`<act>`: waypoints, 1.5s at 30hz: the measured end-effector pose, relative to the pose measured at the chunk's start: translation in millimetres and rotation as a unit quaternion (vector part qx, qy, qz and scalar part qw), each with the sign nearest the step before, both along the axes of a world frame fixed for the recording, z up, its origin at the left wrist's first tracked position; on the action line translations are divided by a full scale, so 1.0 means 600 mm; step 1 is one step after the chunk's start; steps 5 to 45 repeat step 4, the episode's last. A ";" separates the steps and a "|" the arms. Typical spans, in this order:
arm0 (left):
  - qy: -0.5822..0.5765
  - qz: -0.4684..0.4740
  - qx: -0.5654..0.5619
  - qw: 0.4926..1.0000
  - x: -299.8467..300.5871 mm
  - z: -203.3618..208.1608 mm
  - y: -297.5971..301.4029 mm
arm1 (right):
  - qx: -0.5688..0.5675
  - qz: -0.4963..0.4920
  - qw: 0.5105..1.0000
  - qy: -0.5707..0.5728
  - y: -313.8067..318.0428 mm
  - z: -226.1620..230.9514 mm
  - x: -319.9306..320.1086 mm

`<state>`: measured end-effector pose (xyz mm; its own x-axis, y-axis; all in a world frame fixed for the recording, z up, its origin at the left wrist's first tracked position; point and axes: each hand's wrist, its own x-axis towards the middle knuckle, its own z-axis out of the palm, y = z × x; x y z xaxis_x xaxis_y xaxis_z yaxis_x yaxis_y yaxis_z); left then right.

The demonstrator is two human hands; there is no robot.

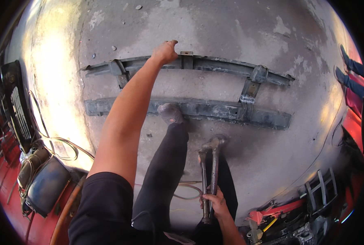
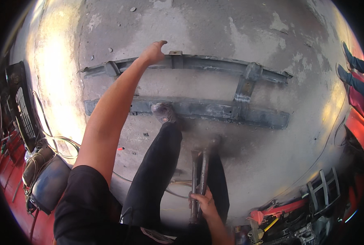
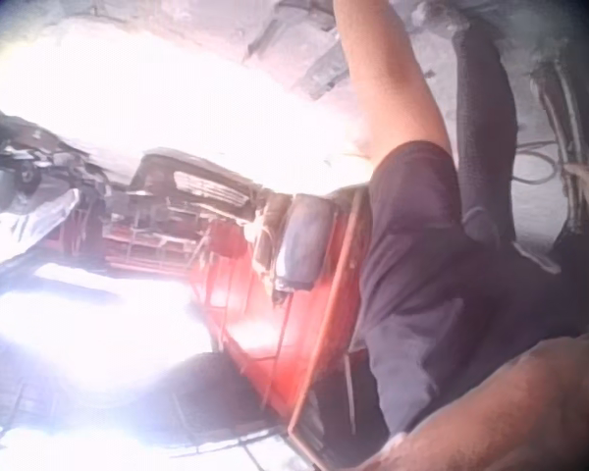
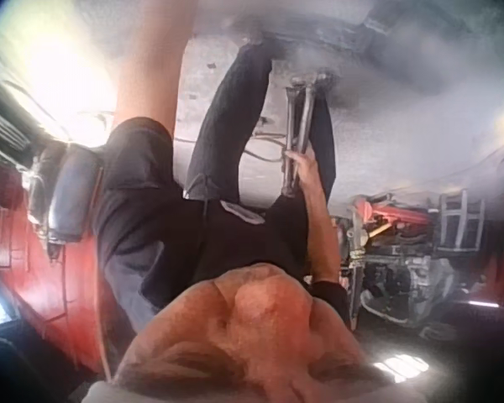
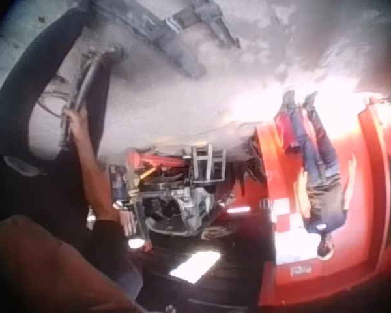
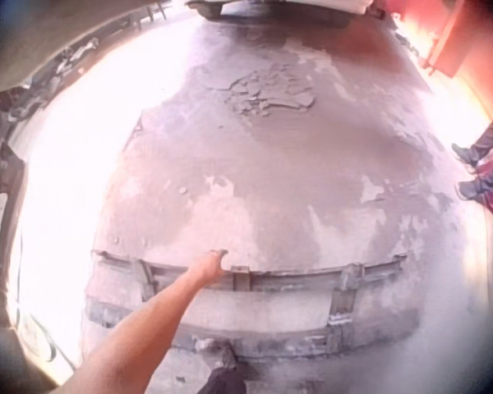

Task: The person uses a welding torch to join sections of a metal frame on the floor, then uses a hammer and a metal punch to shape and align the welded joints. The person repositions the frame and continues hammering to flatten and align the structure.

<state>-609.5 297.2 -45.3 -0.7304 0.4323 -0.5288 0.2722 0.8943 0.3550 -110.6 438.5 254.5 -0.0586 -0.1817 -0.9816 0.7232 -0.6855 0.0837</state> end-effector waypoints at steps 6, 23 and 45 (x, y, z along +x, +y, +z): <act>-0.127 -0.096 -0.126 0.979 0.020 -0.070 0.030 | 0.014 -0.006 1.000 0.016 -0.039 -0.094 0.080; -0.127 -0.096 -0.126 0.979 0.020 -0.070 0.030 | 0.014 -0.006 1.000 0.016 -0.039 -0.094 0.080; -0.127 -0.096 -0.126 0.979 0.020 -0.070 0.030 | 0.014 -0.006 1.000 0.016 -0.039 -0.094 0.080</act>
